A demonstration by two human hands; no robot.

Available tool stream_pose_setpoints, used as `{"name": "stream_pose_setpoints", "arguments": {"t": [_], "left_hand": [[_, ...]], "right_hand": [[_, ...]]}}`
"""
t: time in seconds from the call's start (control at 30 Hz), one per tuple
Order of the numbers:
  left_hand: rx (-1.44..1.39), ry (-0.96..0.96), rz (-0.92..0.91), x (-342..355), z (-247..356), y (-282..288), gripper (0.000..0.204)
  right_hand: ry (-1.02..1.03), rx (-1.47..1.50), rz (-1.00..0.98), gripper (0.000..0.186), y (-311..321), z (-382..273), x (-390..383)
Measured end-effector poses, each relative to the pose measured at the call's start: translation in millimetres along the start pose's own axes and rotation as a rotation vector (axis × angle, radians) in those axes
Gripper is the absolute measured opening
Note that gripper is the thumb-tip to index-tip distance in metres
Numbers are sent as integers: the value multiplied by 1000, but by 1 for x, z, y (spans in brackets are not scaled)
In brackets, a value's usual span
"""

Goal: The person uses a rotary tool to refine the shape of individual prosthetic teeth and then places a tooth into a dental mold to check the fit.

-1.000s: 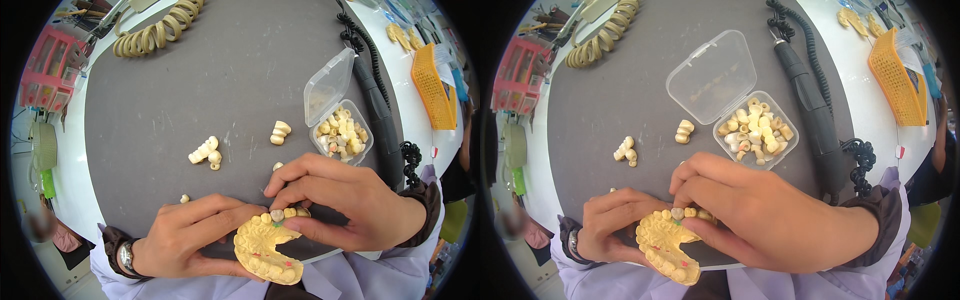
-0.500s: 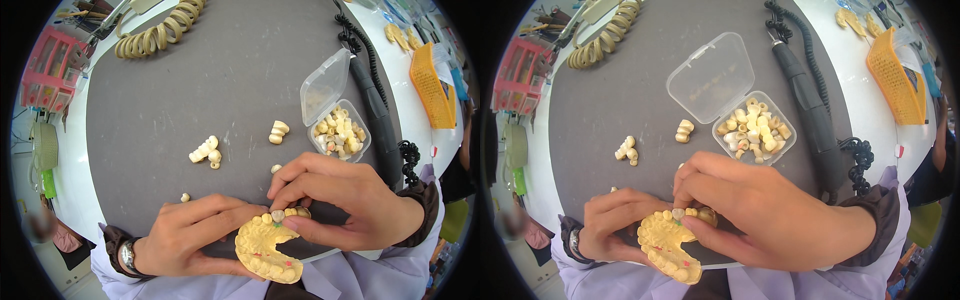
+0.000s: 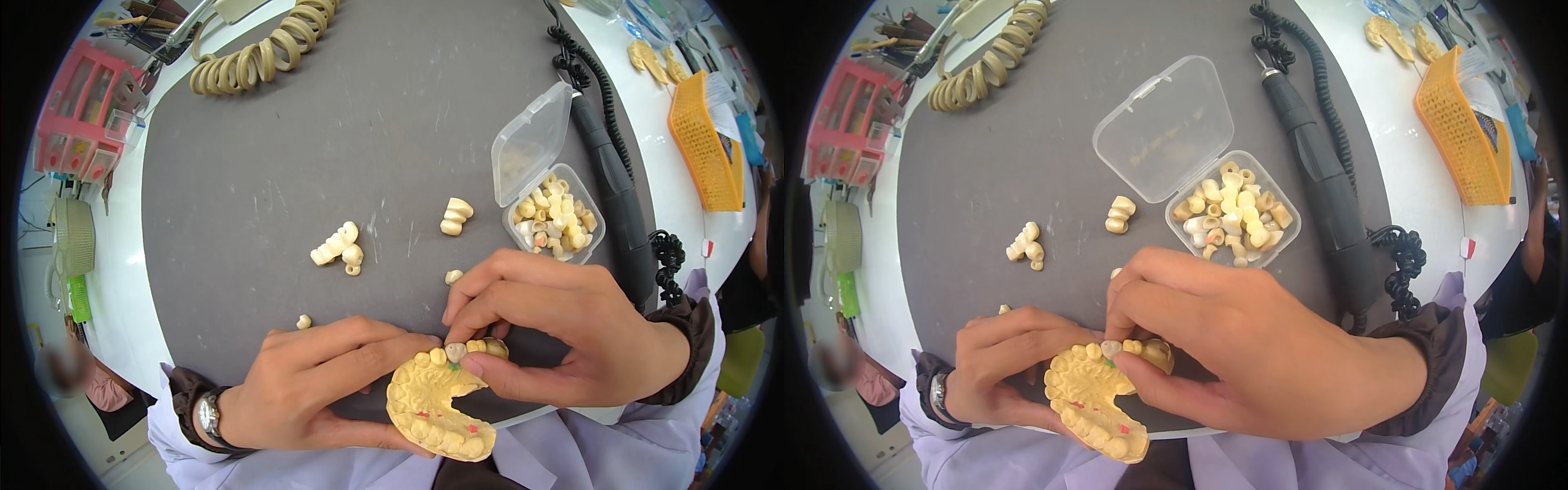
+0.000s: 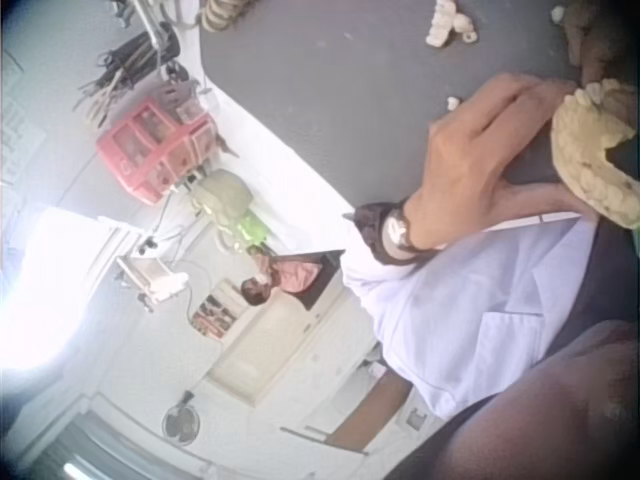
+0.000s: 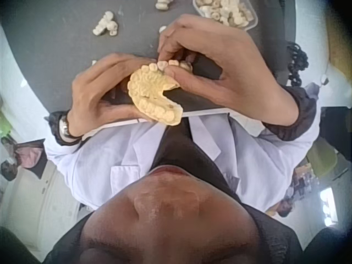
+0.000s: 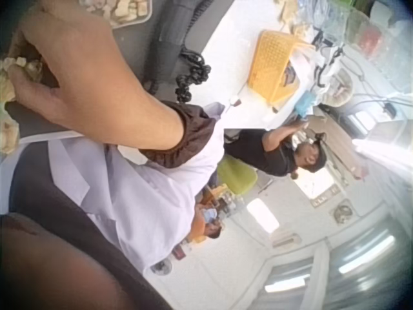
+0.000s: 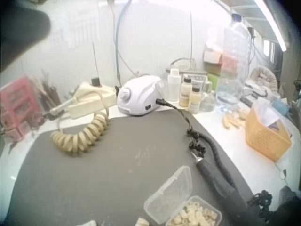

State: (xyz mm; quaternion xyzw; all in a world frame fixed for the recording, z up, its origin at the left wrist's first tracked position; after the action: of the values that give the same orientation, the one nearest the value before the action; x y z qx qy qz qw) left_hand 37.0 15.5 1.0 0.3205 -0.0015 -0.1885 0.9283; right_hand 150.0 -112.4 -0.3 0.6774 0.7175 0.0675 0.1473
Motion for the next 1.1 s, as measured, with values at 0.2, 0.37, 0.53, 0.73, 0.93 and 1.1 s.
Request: {"name": "stream_pose_setpoints", "arguments": {"t": [0.2,0.37,0.53,0.73,0.93,1.1], "left_hand": [[15,-12,3,-1,0,0,67],[6,-18,20,-1,-2,-2,66],[13,2,-14,0,0,0,67],[17,-10,8,-1,-1,-1,68],[20,-6,-11,0,0,0,68],[15,-1,-8,-1,-1,-1,68]], "right_hand": [[-9,56,-1,15,0,2,1],[21,-6,1,17,0,1,1],[1,-13,-34,19,0,1,1],[-3,32,3,19,2,1,1],[-4,8,-4,17,1,2,0],[-3,-3,-13,17,1,2,1]]}}
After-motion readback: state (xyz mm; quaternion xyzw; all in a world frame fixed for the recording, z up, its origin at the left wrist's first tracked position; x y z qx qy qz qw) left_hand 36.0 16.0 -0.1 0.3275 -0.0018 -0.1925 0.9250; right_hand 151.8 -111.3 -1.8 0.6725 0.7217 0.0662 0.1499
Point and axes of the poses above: each hand's wrist, its own x-axis towards the middle knuckle, its own y-axis out of the back of the hand, z = x × y, the point moved 6 cm from there along x, towards the middle knuckle, and after that the axes turned 15 degrees about -z, right-handed, at the moved point
